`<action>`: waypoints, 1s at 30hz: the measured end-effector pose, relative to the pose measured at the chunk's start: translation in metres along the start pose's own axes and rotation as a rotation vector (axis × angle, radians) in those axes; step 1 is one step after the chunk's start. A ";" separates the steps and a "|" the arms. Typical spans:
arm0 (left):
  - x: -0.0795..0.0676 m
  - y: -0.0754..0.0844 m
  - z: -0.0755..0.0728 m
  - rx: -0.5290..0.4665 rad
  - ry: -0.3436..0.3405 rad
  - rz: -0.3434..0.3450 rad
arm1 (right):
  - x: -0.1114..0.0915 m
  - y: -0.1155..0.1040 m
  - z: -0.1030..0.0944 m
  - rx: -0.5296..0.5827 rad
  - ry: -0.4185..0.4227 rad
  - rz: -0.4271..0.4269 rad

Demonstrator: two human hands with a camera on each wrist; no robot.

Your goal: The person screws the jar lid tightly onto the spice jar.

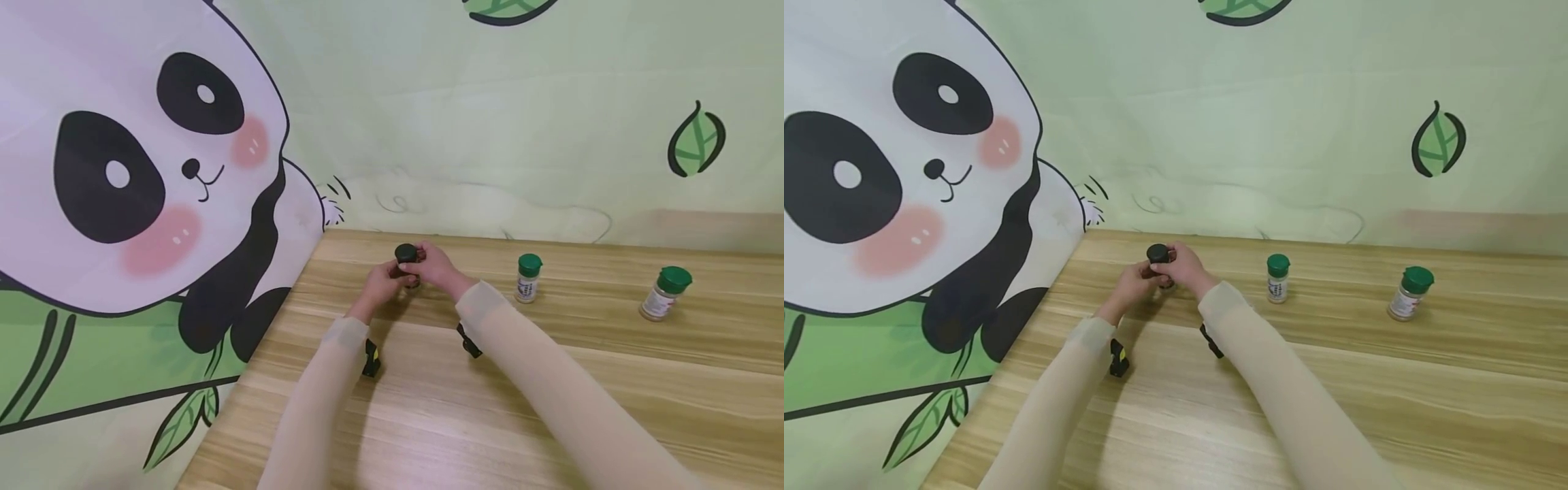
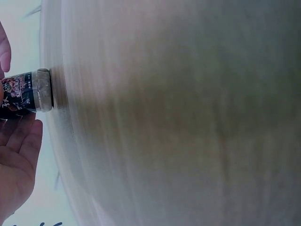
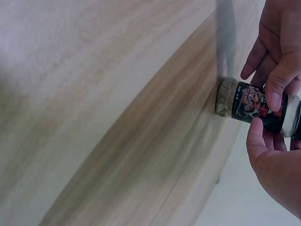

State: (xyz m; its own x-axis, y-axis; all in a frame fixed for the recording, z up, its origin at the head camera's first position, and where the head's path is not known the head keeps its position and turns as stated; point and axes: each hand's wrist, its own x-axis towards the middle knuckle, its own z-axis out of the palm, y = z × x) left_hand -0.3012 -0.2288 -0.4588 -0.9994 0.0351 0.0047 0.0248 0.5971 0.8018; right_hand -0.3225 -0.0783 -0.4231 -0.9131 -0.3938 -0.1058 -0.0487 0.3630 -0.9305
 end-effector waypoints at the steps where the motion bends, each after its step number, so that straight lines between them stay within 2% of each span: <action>1: 0.000 0.000 0.000 0.001 0.000 0.002 | 0.000 0.000 0.001 -0.004 0.014 0.001; 10: 0.001 0.000 -0.002 0.032 -0.005 0.017 | -0.002 -0.001 0.009 0.009 0.088 0.021; 22: -0.001 0.001 -0.002 0.054 -0.011 -0.016 | -0.009 -0.004 0.017 0.056 0.148 0.017; 30: -0.002 0.001 -0.003 0.071 0.003 -0.016 | -0.006 -0.002 0.019 0.062 0.144 0.027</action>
State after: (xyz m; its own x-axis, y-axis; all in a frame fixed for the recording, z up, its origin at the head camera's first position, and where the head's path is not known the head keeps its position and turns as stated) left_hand -0.2995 -0.2303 -0.4564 -0.9997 0.0228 -0.0058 0.0105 0.6526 0.7576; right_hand -0.3094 -0.0932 -0.4275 -0.9625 -0.2579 -0.0844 -0.0019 0.3171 -0.9484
